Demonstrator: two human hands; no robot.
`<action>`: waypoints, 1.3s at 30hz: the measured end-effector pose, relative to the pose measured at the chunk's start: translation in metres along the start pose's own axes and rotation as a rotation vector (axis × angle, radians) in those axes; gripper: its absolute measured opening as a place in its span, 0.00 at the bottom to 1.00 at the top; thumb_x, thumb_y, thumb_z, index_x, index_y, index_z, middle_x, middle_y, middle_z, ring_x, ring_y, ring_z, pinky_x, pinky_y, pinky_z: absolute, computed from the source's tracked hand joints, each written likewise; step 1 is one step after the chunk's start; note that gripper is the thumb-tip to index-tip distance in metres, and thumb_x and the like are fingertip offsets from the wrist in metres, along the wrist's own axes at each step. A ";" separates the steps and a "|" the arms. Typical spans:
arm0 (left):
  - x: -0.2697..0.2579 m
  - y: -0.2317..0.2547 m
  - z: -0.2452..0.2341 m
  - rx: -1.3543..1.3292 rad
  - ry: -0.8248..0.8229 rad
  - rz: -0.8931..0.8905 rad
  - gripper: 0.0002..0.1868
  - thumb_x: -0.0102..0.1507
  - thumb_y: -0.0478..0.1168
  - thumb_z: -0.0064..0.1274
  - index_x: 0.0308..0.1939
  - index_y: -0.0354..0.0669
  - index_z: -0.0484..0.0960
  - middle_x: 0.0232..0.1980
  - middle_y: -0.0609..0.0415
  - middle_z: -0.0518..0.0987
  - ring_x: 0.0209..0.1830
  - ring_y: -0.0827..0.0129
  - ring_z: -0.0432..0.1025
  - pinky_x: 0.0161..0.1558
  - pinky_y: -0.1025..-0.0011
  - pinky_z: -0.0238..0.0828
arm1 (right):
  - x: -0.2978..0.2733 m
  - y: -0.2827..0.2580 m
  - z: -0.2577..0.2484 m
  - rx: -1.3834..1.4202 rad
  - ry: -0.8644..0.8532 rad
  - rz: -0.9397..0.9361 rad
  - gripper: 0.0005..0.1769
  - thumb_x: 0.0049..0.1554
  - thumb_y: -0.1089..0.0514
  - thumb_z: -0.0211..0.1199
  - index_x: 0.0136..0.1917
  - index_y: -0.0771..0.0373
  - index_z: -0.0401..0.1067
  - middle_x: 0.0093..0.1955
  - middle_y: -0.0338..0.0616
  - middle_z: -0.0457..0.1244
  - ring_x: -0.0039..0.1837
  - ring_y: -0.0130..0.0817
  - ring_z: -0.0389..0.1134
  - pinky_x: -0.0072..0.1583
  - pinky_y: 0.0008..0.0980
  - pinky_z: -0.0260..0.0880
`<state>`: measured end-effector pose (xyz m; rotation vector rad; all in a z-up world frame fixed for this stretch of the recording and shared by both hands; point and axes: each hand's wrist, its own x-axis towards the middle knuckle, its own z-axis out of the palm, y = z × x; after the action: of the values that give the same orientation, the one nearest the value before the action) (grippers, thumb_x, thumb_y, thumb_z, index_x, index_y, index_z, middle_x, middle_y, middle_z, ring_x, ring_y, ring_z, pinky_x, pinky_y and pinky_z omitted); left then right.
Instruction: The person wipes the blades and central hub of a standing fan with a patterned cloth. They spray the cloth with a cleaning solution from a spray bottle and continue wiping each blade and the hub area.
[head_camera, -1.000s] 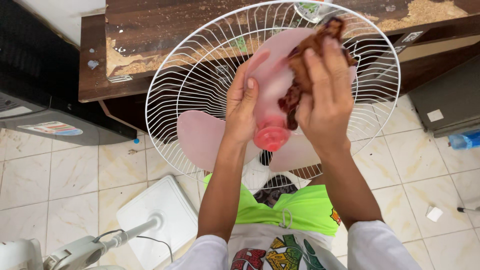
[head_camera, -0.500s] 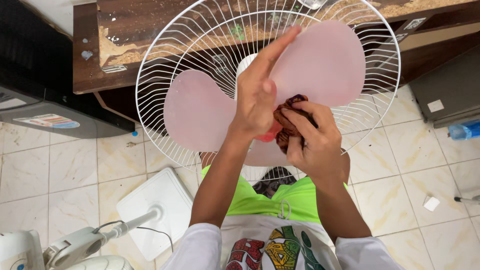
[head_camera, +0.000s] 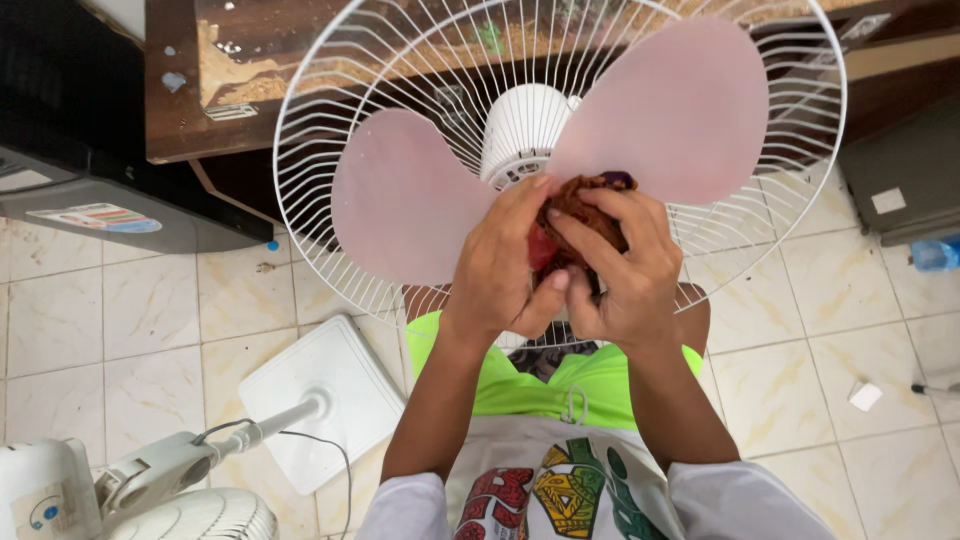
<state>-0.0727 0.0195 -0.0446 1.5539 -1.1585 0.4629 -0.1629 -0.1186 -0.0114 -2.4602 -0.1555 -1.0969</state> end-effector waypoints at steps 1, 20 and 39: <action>-0.002 -0.001 0.005 -0.024 -0.021 0.019 0.32 0.73 0.49 0.45 0.73 0.31 0.59 0.70 0.35 0.71 0.65 0.42 0.72 0.67 0.56 0.73 | -0.003 -0.003 0.000 -0.002 -0.003 0.013 0.24 0.44 0.62 0.65 0.56 0.64 0.78 0.60 0.55 0.64 0.62 0.56 0.65 0.62 0.46 0.70; 0.034 0.012 0.022 -0.013 -0.332 0.056 0.45 0.67 0.64 0.48 0.78 0.38 0.55 0.56 0.51 0.81 0.48 0.59 0.80 0.55 0.63 0.75 | -0.047 0.015 -0.016 0.014 0.017 0.082 0.11 0.53 0.64 0.66 0.51 0.67 0.78 0.56 0.50 0.68 0.58 0.52 0.69 0.61 0.41 0.71; 0.034 -0.017 0.019 -0.675 0.462 -0.559 0.26 0.83 0.48 0.32 0.58 0.26 0.78 0.46 0.43 0.83 0.45 0.66 0.80 0.55 0.67 0.79 | 0.029 0.041 -0.017 0.128 0.236 0.220 0.30 0.63 0.66 0.68 0.77 0.71 0.65 0.74 0.54 0.55 0.74 0.44 0.60 0.76 0.36 0.61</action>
<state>-0.0487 -0.0137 -0.0331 1.0270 -0.4139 0.0269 -0.1434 -0.1649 0.0062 -2.1562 0.1121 -1.2261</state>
